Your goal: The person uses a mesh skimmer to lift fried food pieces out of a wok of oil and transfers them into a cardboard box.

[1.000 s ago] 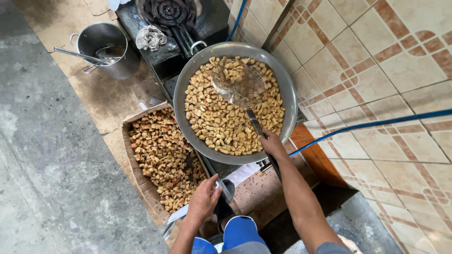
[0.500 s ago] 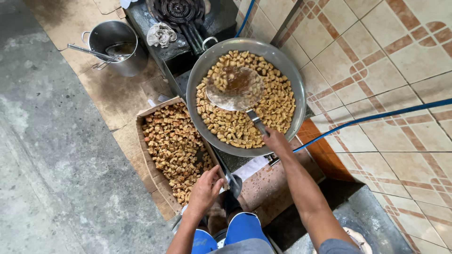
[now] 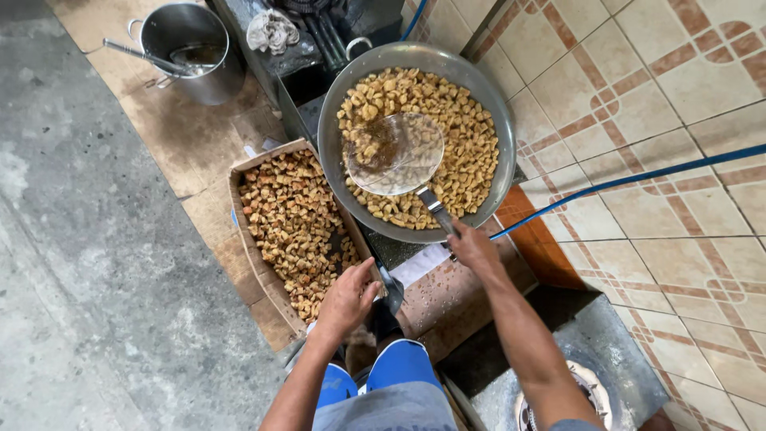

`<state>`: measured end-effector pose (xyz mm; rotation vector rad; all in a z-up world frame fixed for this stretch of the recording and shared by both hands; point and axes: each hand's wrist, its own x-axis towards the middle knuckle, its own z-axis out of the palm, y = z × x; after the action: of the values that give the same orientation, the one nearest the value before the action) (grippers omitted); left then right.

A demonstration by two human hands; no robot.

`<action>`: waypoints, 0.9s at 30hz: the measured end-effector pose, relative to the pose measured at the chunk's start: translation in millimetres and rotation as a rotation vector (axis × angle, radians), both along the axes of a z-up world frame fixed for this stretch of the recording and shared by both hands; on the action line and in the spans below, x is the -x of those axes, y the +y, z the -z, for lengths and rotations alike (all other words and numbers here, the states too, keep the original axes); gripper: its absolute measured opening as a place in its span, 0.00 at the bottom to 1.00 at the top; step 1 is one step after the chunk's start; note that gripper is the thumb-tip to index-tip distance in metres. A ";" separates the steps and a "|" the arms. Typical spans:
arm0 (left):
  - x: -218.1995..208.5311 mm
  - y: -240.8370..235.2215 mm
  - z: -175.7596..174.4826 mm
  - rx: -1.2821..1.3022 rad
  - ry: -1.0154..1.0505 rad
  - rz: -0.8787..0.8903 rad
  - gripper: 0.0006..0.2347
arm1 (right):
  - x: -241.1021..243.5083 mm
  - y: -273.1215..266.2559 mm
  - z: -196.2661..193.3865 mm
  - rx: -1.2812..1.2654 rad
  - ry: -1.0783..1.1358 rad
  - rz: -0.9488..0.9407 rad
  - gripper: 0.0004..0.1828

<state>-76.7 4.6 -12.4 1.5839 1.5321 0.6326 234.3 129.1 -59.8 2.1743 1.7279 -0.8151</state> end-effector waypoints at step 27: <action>-55.5 11.0 8.1 0.065 0.009 -0.002 0.22 | -78.5 -7.8 -44.8 0.203 -0.045 0.094 0.27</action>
<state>-21.2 15.6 -20.5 1.5387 1.5454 0.5723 312.7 121.3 -15.0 2.1328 1.4616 -0.9141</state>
